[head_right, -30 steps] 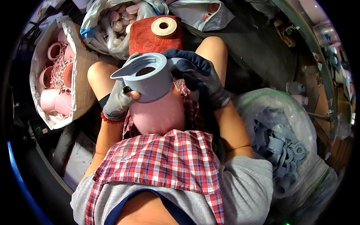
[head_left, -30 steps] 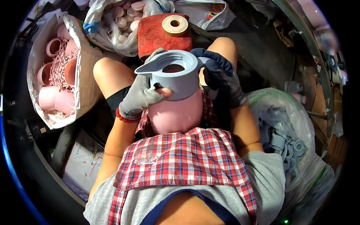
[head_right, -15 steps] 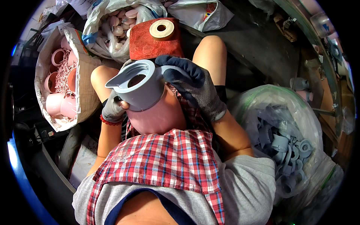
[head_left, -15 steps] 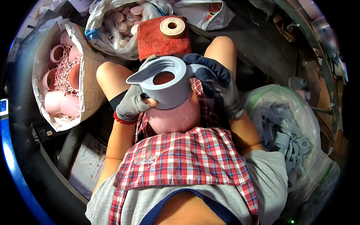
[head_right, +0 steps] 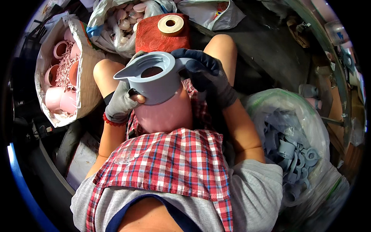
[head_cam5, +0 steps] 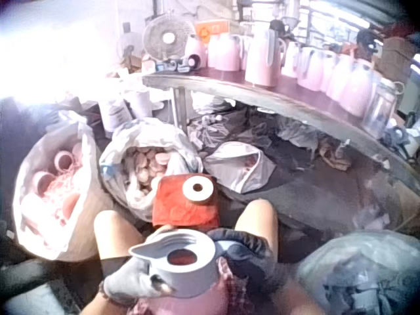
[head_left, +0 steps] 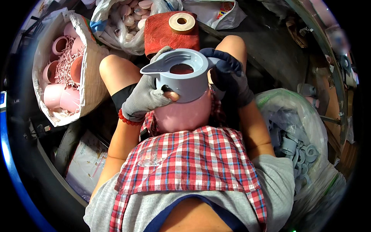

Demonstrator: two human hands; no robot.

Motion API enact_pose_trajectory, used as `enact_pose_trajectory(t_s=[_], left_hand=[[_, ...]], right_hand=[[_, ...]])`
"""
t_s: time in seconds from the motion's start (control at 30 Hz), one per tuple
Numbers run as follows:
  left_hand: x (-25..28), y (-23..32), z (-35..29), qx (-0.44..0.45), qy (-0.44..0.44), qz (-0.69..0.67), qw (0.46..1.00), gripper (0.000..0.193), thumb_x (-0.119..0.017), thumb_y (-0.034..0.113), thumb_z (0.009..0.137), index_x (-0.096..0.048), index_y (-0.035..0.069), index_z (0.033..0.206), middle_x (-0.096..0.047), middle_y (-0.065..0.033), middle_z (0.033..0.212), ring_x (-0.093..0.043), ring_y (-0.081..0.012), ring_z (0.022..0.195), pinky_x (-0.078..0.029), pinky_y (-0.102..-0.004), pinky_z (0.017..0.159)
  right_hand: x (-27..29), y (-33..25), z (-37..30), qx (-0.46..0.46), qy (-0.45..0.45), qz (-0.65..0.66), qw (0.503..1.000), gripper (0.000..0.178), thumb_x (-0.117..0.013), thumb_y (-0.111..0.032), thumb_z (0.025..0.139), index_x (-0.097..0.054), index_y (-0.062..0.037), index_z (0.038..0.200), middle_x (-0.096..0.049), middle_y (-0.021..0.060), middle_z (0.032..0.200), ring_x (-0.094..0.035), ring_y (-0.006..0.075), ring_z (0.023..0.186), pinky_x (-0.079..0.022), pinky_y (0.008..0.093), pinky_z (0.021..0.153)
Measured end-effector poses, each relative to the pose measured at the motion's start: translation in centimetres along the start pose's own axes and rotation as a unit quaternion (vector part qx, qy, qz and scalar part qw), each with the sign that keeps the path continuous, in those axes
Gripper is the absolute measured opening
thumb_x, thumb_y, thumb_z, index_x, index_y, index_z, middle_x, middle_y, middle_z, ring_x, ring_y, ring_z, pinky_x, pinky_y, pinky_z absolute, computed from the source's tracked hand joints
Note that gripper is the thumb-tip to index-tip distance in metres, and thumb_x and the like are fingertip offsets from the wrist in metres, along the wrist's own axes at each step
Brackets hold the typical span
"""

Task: The person assembles thermal flasks by fitting gray plastic lids onto pink bodies and placing the completed units on a table.

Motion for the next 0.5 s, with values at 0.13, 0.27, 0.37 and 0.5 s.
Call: enact_pose_trajectory(t_s=[0.13, 0.27, 0.37, 0.5], left_hand=[[0.6, -0.2, 0.0, -0.018, -0.005, 0.090, 0.996, 0.109, -0.087, 0.028, 0.061, -0.020, -0.002, 0.142, -0.043, -0.0095, 0.134, -0.037, -0.0179, 0.127, -0.025, -0.0347, 0.108], [0.0, 0.6, -0.6, -0.007, 0.011, -0.003, 1.000, 0.114, -0.089, 0.028, 0.057, -0.020, -0.002, 0.142, -0.042, -0.0095, 0.135, -0.036, -0.0180, 0.127, -0.025, -0.0348, 0.108], [0.0, 0.3, -1.2, -0.045, 0.016, -0.002, 0.999, 0.110, -0.086, 0.039, 0.059, -0.025, -0.004, 0.140, -0.044, -0.0126, 0.135, -0.040, -0.0214, 0.125, -0.029, -0.0360, 0.106], [0.2, 0.2, -1.4, -0.059, 0.016, 0.011, 0.998, 0.112, -0.087, 0.040, 0.057, -0.026, -0.006, 0.139, -0.043, -0.0151, 0.136, -0.041, -0.0233, 0.125, -0.030, -0.0373, 0.105]], right_hand=[[-0.3, -0.9, 0.5, -0.009, -0.030, -0.003, 0.999, 0.039, -0.058, -0.021, 0.091, -0.053, 0.0030, 0.121, -0.061, 0.0075, 0.113, -0.057, 0.0113, 0.102, -0.045, 0.0247, 0.087], [-0.5, -1.1, 0.2, -0.001, -0.012, -0.021, 1.000, 0.042, -0.060, -0.021, 0.090, -0.053, 0.0049, 0.121, -0.061, 0.0082, 0.112, -0.056, 0.0124, 0.098, -0.043, 0.0260, 0.087], [-2.2, -1.6, 0.0, 0.032, 0.029, -0.069, 0.997, 0.052, -0.063, -0.032, 0.086, -0.054, 0.0068, 0.119, -0.064, 0.0058, 0.098, -0.055, 0.0062, 0.076, -0.043, 0.0206, 0.070], [-2.9, -1.6, -0.3, 0.050, 0.063, -0.088, 0.993, 0.057, -0.066, -0.037, 0.084, -0.055, 0.0077, 0.118, -0.065, 0.0098, 0.102, -0.060, 0.0135, 0.089, -0.047, 0.0275, 0.082]])
Point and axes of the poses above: each hand's wrist, its own z-axis towards the middle knuckle, its own x-axis out of the back of the hand, y = z × x, the point moved 1 cm from there along z, towards the middle knuckle
